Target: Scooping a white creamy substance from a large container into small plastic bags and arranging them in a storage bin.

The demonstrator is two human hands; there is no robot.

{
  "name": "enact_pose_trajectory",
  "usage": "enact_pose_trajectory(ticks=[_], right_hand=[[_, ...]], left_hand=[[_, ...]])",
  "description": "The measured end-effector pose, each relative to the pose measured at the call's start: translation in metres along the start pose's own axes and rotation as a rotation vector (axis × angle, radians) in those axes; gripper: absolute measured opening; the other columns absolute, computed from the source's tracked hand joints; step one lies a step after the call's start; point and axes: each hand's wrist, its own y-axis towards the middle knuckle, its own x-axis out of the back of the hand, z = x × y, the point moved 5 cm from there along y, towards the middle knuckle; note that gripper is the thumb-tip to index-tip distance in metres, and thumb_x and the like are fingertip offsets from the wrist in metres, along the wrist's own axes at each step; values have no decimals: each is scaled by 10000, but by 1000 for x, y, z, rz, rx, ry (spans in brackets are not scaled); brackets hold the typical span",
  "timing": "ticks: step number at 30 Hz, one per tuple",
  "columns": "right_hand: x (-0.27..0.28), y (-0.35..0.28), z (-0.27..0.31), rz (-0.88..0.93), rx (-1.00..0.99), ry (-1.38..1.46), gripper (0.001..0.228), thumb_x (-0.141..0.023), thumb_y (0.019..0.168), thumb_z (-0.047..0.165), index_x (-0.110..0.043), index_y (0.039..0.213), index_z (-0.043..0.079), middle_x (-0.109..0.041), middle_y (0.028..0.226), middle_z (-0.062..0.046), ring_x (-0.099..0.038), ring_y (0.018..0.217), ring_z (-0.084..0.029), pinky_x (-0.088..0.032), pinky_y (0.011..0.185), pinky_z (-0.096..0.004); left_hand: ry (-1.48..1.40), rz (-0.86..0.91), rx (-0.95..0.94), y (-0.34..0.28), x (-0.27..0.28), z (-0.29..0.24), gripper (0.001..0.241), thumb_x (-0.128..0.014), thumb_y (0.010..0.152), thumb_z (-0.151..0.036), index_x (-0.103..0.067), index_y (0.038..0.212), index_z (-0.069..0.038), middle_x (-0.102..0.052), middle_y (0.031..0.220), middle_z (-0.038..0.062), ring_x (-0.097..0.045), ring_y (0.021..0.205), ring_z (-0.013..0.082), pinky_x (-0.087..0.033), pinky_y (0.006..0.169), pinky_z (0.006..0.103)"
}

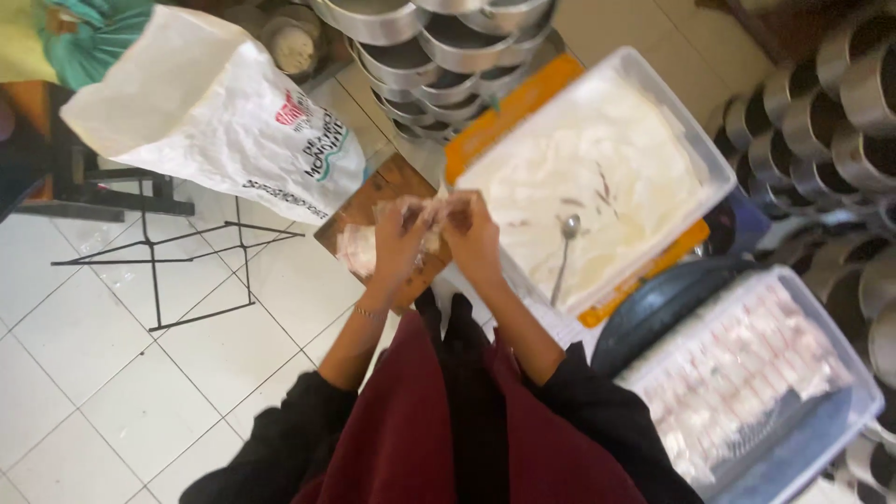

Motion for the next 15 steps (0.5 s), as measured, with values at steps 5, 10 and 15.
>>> enact_pose_trajectory(ticks=[5, 10, 15], right_hand=[[60, -1, 0, -70, 184, 355, 285, -747, 879, 80, -576, 1081, 184, -722, 953, -25, -735, 850, -157, -608, 732, -288], [110, -7, -1, -97, 189, 461, 253, -646, 891, -39, -547, 1057, 125, -697, 937, -58, -749, 854, -173, -603, 711, -269], [146, -16, -31, -125, 156, 448, 279, -689, 871, -45, -570, 1080, 98, -682, 963, -71, -734, 867, -172, -612, 732, -280]], left_hand=[[-162, 195, -170, 4, -38, -28, 142, -747, 939, -126, -695, 1035, -36, -696, 907, 110, -680, 876, 174, -553, 810, 311], [-381, 389, -76, 12, -88, -29, 218, -788, 927, -178, -669, 1072, -68, -716, 939, 66, -729, 853, 125, -607, 779, 240], [-325, 458, 26, 1, -125, -29, 221, -709, 956, -145, -671, 1068, 41, -723, 925, 205, -755, 851, 258, -634, 782, 361]])
